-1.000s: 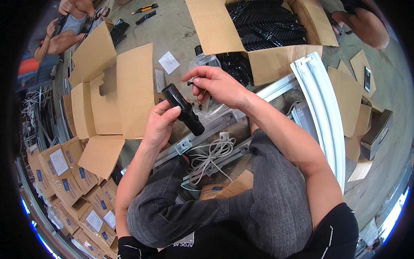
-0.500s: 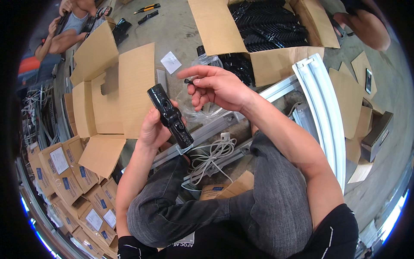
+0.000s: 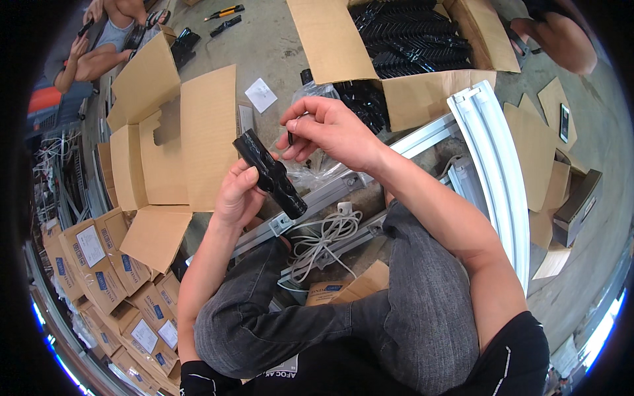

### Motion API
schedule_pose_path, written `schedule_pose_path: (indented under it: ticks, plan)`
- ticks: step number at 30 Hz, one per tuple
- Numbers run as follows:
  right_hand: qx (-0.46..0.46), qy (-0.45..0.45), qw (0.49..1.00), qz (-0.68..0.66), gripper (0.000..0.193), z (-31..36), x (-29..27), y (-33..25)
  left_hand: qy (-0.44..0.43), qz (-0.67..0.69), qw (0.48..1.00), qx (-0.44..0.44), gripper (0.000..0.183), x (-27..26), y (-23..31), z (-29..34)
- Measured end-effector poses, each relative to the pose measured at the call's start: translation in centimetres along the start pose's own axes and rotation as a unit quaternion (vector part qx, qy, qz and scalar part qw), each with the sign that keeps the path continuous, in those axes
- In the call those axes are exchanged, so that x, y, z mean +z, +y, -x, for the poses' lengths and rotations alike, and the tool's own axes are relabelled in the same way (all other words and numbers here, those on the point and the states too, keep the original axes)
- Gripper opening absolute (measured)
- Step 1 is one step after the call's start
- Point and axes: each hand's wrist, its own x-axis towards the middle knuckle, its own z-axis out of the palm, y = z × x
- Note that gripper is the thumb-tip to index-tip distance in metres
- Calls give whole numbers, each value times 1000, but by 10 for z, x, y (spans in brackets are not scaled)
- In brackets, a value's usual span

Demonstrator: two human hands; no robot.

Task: The person takes small black plastic components and small metal pieces from containers and connects them together.

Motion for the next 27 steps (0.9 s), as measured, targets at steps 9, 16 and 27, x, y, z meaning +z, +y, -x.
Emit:
schedule_pose_path:
  ticks: [9,16,27]
  plan:
    - [-78,47,995,31,13,3,-2,1,74,-102,991,39,35,21,-1,-3]
    - [-33,0,999,40,11,9,7,-4,71,-111,990,56,28,20,-4,-3]
    - [-24,9,995,93,11,13,6,-3,81,-170,979,81,27,36,0,-4]
